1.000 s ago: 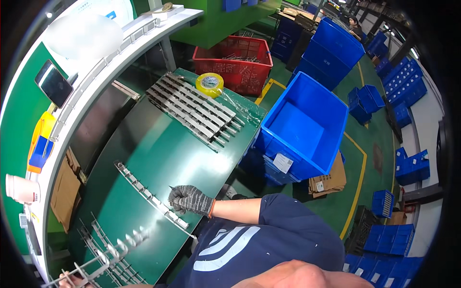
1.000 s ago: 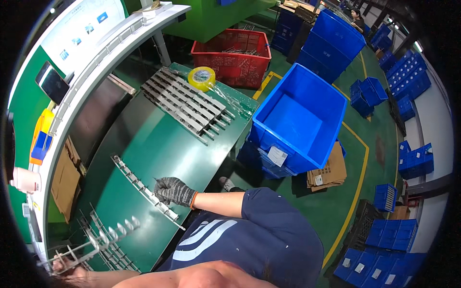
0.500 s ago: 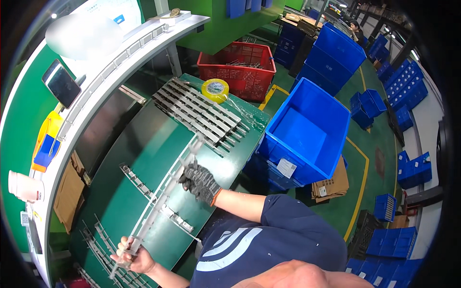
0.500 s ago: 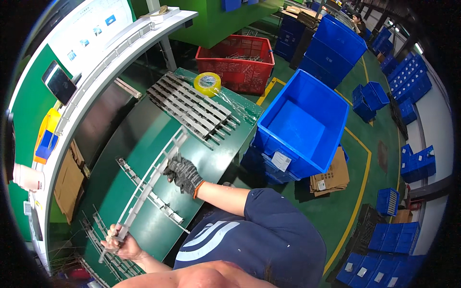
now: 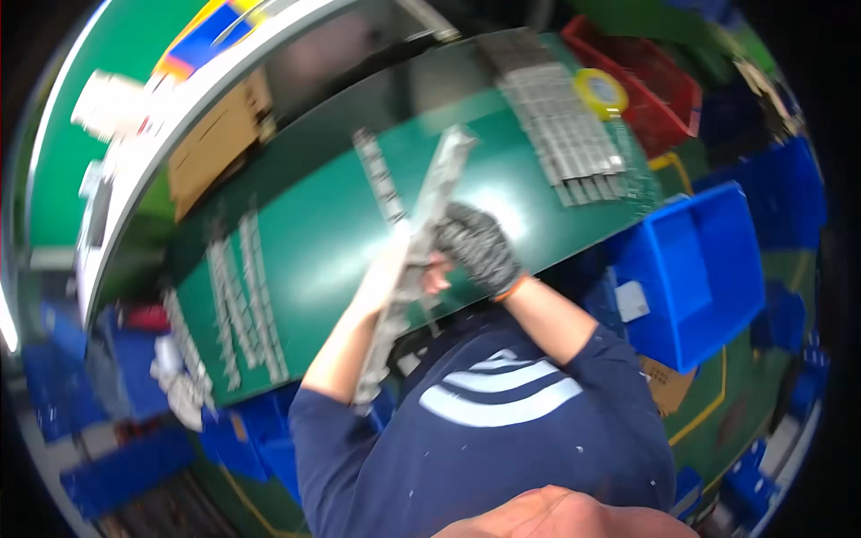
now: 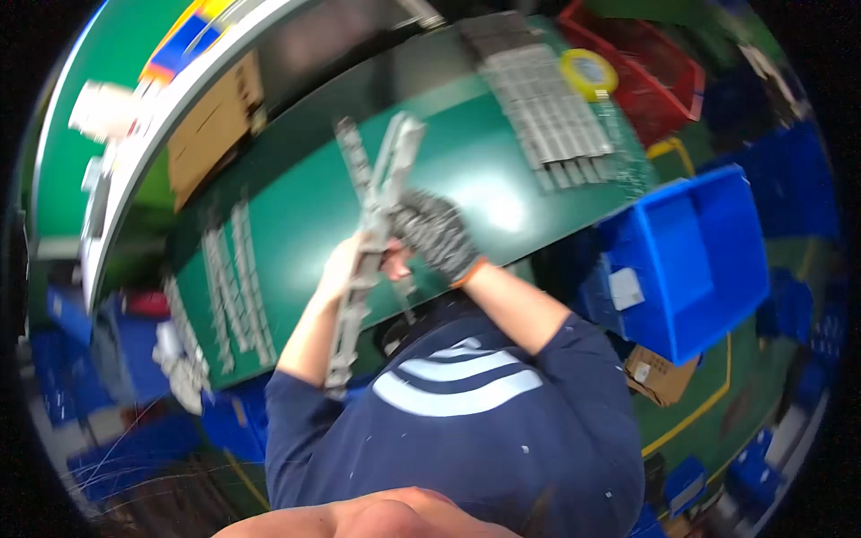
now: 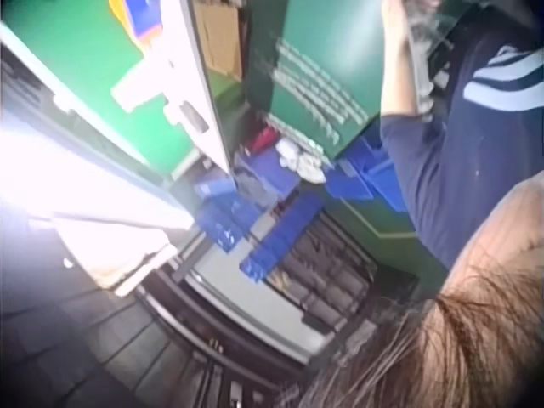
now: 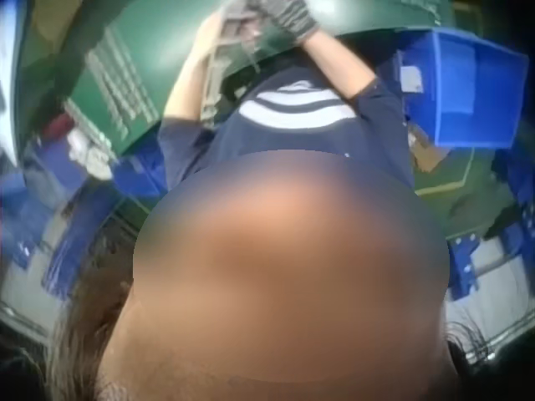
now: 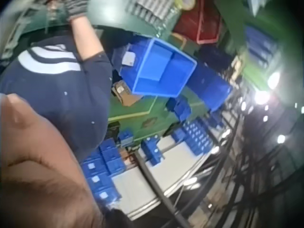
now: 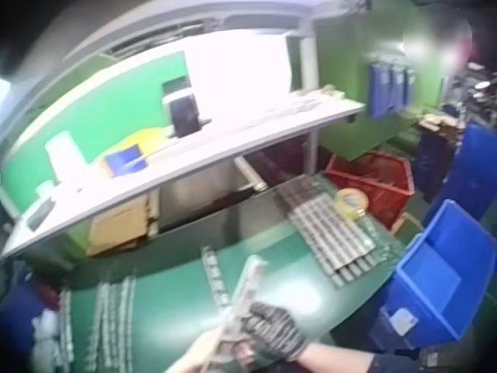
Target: The person trims molded plastic parts one by one by scraping off excess plastic using a small blade and arranges the finished parts on the table.
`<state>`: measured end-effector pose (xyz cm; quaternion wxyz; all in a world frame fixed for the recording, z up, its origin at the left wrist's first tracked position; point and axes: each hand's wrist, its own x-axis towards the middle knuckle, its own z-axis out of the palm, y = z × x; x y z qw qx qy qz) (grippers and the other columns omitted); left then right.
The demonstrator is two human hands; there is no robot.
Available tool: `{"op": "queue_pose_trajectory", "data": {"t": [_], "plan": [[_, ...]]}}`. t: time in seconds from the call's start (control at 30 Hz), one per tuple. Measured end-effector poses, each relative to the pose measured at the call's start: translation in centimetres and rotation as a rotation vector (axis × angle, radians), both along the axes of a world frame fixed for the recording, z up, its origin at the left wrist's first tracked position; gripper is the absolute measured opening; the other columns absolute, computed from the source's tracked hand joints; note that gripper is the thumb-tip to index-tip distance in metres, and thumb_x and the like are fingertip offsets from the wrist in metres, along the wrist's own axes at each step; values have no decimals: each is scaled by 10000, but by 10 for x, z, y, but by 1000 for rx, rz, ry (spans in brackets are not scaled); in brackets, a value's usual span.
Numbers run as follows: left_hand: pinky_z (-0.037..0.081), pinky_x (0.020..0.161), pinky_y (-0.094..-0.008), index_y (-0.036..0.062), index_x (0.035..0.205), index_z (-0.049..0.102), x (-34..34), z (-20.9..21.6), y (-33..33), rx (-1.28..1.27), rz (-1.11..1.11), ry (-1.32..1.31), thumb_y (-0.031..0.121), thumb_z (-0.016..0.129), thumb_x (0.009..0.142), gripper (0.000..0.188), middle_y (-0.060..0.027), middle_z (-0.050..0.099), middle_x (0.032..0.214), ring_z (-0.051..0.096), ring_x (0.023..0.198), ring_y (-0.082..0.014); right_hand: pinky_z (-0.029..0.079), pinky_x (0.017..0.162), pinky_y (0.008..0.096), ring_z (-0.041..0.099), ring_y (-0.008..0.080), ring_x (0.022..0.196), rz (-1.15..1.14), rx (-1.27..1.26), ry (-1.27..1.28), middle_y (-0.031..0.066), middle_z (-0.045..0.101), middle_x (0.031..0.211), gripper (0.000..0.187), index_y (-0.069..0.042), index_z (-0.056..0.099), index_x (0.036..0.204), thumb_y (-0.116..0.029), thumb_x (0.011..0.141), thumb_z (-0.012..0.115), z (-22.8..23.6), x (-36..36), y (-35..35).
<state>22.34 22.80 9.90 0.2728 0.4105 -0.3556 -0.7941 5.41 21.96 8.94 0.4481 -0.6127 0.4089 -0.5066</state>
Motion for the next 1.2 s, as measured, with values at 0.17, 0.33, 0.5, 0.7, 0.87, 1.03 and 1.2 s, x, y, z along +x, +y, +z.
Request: {"op": "queue_pose_trajectory", "data": {"t": [0.17,0.33,0.5,0.7,0.87,1.03,1.2], "plan": [[395,339,-237,-46,818,506,-19,-2,11,45,167,13,457,329,826,533,-88,527,578,471,377,-141,430,628,337,542,297,689,-45,21,332,155,568,763,184,-1,564,808,-169,753,515,31,-14,-1],[390,328,-241,-37,824,498,-6,5,16,83,241,-46,415,374,826,469,-74,519,585,470,380,-131,423,583,281,536,187,614,91,-37,518,116,559,705,135,5,560,814,-101,770,489,6,-23,11],[401,335,-233,-19,828,500,-3,2,20,-9,264,-25,392,373,834,430,-59,514,587,475,385,-124,414,590,319,531,265,638,7,-177,421,128,553,719,106,-12,570,801,-84,743,518,18,-13,22],[411,341,-220,-2,823,507,-10,3,23,-78,243,-46,394,354,840,425,-50,509,587,496,407,-118,427,579,326,536,271,625,-5,-179,484,141,558,717,123,-7,570,767,-120,738,533,22,-14,19],[411,341,-218,-2,817,503,-10,3,30,-131,262,-62,383,352,844,415,-52,511,613,505,419,-119,419,562,299,534,215,581,-189,-61,331,116,563,670,123,9,572,767,-106,748,530,28,-35,4],[415,360,-220,1,829,498,-7,-3,29,-195,302,-70,361,363,848,385,-55,516,630,505,439,-115,423,583,282,539,210,610,-103,78,239,110,569,690,111,17,570,785,-72,719,561,17,-36,8],[420,384,-223,2,843,497,-7,-5,27,-209,323,-60,354,364,850,377,-61,525,644,503,456,-108,436,618,319,547,267,674,116,-113,326,139,572,748,146,-14,584,802,-131,719,560,26,-23,16]]}}
